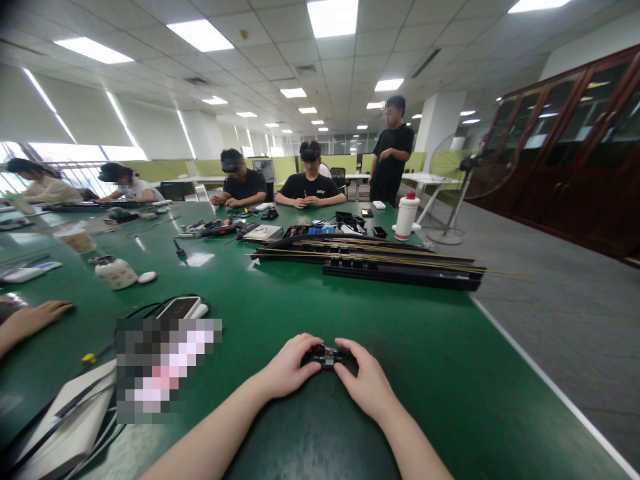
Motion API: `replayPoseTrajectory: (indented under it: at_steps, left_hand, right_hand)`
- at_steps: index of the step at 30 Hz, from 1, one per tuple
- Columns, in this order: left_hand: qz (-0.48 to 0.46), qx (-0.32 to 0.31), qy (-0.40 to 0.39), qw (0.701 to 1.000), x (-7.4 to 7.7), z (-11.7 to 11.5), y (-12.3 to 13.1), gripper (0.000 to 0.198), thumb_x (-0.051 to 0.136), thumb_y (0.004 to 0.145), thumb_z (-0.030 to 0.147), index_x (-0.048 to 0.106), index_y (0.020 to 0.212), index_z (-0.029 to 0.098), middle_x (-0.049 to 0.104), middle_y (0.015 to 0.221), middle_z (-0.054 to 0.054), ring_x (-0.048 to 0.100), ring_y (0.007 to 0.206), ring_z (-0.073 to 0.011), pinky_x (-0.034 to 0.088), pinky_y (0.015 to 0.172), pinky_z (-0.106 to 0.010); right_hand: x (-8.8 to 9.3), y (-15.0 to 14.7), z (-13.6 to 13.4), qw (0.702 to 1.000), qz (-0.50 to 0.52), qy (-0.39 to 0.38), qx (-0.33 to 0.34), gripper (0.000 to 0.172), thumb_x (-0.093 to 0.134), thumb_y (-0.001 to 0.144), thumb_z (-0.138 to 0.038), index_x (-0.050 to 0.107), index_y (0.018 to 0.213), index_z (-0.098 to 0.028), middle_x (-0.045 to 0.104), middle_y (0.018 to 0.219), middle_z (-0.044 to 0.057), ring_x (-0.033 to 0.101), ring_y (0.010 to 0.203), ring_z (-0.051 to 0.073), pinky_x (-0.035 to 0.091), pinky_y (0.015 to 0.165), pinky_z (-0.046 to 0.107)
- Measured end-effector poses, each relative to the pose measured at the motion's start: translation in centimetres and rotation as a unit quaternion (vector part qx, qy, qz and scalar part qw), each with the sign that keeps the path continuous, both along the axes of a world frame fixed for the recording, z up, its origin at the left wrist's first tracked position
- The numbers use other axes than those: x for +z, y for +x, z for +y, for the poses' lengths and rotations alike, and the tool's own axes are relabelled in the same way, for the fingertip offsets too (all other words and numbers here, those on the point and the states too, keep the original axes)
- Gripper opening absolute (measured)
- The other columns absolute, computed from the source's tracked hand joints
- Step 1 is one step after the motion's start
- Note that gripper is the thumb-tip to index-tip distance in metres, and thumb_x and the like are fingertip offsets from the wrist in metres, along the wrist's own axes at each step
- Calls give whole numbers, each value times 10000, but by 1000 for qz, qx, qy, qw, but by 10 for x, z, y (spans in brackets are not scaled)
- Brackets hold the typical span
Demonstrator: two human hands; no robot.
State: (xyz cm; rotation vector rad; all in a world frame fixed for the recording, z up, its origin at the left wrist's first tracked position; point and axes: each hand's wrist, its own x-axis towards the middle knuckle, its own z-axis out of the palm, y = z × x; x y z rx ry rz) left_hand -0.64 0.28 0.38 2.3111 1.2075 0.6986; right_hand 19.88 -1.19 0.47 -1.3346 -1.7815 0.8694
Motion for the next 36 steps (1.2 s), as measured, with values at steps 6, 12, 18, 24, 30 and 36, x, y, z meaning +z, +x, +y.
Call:
replayPoseTrajectory:
  at_steps: [6, 12, 18, 24, 30, 36]
  left_hand:
    - [-9, 6, -2, 1000, 0, 0, 0, 333, 585, 803, 240, 537, 1130, 199, 554, 1094, -72, 505, 1032, -225, 413, 928, -365]
    - [-1, 7, -1, 1000, -1, 1, 1, 359, 567, 816, 249, 526, 1169, 198, 554, 1100, -76, 501, 1043, -227, 405, 943, -371]
    - [2, 6, 4, 1000, -2, 1, 1, 347, 566, 816, 243, 525, 1158, 204, 556, 1092, -67, 503, 1030, -221, 408, 934, -362]
    - [-1, 4, 1, 1000, -1, 0, 0, 340, 589, 799, 230, 525, 1133, 209, 561, 1081, -59, 505, 1022, -219, 408, 926, -357]
    - [-8, 1, 3, 1000, 1, -1, 0, 349, 609, 788, 243, 522, 1124, 207, 566, 1079, -61, 506, 1018, -222, 411, 912, -361]
    - [-12, 3, 2, 1000, 1, -1, 1, 363, 634, 772, 246, 526, 1118, 218, 582, 1053, -51, 519, 991, -220, 423, 889, -354]
  right_hand:
    - [-11, 4, 8, 996, 89, -14, -26, 300, 512, 773, -250, 606, 1057, -219, 663, 1092, 65, 597, 1054, 210, 411, 990, 417]
    - [-18, 7, 12, 987, 152, -30, -45, 276, 508, 763, -271, 618, 1008, -208, 670, 1063, 85, 610, 1031, 215, 427, 972, 422]
    - [-17, 6, 12, 985, 164, -28, -55, 255, 533, 752, -293, 634, 972, -211, 682, 1033, 79, 621, 1010, 219, 437, 962, 417]
    - [-10, 4, 6, 995, 91, -22, -37, 262, 493, 791, -297, 625, 999, -210, 671, 1049, 72, 611, 1008, 210, 445, 951, 402]
    - [1, -3, -2, 998, 0, 55, 0, 227, 581, 760, -302, 661, 959, -228, 658, 1045, 68, 585, 1020, 226, 438, 946, 401]
    - [-1, -4, -4, 997, -55, 60, 16, 251, 651, 708, -285, 680, 956, -259, 635, 1105, 69, 545, 1083, 254, 401, 972, 440]
